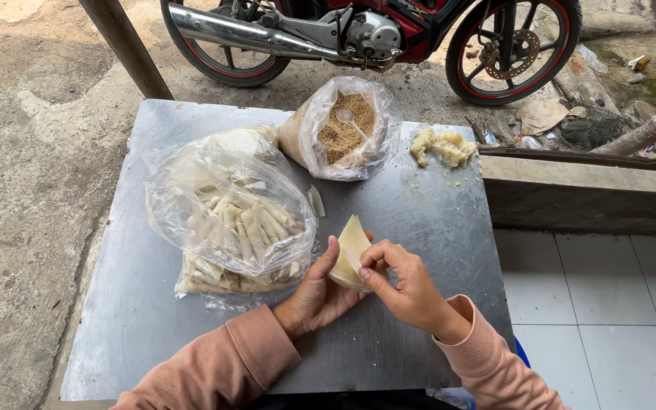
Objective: The person uses a spoon to place a small amount of filling onto a thin wrapper and rolls it tightly into a cylinder by hand. They place the finished roll into a plastic bag and repeat the process with more wrappers.
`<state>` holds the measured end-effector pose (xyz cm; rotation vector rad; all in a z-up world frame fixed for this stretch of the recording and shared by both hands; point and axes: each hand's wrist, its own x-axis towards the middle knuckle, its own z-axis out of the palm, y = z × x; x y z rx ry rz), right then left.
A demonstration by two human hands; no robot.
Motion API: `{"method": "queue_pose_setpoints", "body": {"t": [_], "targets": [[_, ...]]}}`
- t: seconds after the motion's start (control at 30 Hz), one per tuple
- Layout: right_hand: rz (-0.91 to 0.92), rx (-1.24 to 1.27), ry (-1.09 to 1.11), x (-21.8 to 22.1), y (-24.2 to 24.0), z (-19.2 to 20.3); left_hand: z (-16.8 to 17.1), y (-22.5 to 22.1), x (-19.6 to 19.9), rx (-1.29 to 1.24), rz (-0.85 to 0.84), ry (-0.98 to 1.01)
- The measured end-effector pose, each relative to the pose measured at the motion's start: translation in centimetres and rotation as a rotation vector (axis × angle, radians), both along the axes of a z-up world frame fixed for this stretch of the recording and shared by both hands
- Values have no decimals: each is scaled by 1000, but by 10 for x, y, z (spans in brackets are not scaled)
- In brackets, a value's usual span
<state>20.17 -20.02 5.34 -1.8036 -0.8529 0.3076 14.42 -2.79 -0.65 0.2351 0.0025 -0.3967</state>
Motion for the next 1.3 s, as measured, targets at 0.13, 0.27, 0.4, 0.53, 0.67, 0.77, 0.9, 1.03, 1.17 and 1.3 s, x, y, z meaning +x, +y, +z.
{"method": "queue_pose_setpoints", "body": {"t": [0.13, 0.27, 0.4, 0.53, 0.67, 0.77, 0.9, 1.03, 1.17, 1.3], "targets": [[-75, 131, 101, 2, 2, -16, 4, 0, 0, 80, -5, -11], [-76, 133, 169, 1, 5, -18, 5, 1, -2, 158, -4, -29], [-3, 107, 177, 0, 2, -16, 9, 0, 1, 165, -19, 17], [-4, 124, 205, 11, -1, -25, 6, 0, 1, 149, -14, 67], [-61, 268, 591, 21, -4, -31, -7, 0, 2, 134, -22, 88], [-123, 288, 610, 26, -8, -30, -12, -1, 2, 157, -29, 102], [-67, 292, 621, 30, -11, -33, -8, 0, 2, 206, -27, 95], [-140, 385, 674, 41, -17, -38, -3, 0, 3, 122, -56, 86], [-384, 541, 559, 74, -32, -34, 7, 0, 4, 179, -19, 81], [-636, 243, -187, 91, -37, -25, 13, 0, 4, 173, -39, 67]]}}
